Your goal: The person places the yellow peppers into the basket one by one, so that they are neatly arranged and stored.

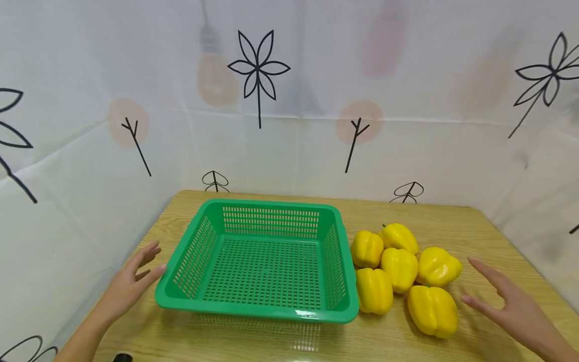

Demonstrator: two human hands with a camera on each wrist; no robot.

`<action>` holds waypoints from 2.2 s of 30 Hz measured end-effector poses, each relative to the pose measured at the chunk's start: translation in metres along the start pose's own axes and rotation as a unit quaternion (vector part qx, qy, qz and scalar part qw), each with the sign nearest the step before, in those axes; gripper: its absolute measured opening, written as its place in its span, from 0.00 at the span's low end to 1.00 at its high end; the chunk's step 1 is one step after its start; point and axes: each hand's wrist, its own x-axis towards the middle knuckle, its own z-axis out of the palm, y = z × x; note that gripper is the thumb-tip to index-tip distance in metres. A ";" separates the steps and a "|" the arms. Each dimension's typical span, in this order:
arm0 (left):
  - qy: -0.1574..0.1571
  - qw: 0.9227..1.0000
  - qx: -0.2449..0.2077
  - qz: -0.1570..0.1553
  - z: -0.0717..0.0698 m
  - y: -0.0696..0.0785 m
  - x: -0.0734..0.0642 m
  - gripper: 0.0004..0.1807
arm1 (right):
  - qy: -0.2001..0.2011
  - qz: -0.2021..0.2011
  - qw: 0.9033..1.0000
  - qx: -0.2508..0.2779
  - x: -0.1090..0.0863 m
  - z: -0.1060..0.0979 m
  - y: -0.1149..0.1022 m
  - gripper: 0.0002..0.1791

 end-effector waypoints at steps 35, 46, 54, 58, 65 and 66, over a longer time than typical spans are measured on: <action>-0.066 0.979 -0.182 -0.065 0.003 0.009 0.001 0.28 | 0.033 -0.079 0.992 0.093 -0.005 0.011 -0.011 0.45; -0.064 0.978 -0.187 -0.072 0.004 0.006 0.002 0.30 | 0.024 -0.109 0.986 0.125 -0.003 0.015 -0.016 0.42; -0.063 0.978 -0.181 -0.080 0.005 0.006 0.003 0.30 | 0.012 -0.138 0.979 0.152 -0.001 0.018 -0.019 0.39; -0.063 0.978 -0.185 -0.076 0.004 0.006 0.002 0.30 | -0.009 -0.143 0.977 0.160 0.002 0.018 -0.019 0.36; -0.063 0.977 -0.189 -0.078 0.004 0.008 0.001 0.30 | -0.050 -0.136 0.977 0.156 0.006 0.020 -0.018 0.32; -0.064 0.977 -0.191 -0.076 0.004 0.008 0.001 0.30 | -0.053 -0.136 0.977 0.156 0.007 0.021 -0.018 0.32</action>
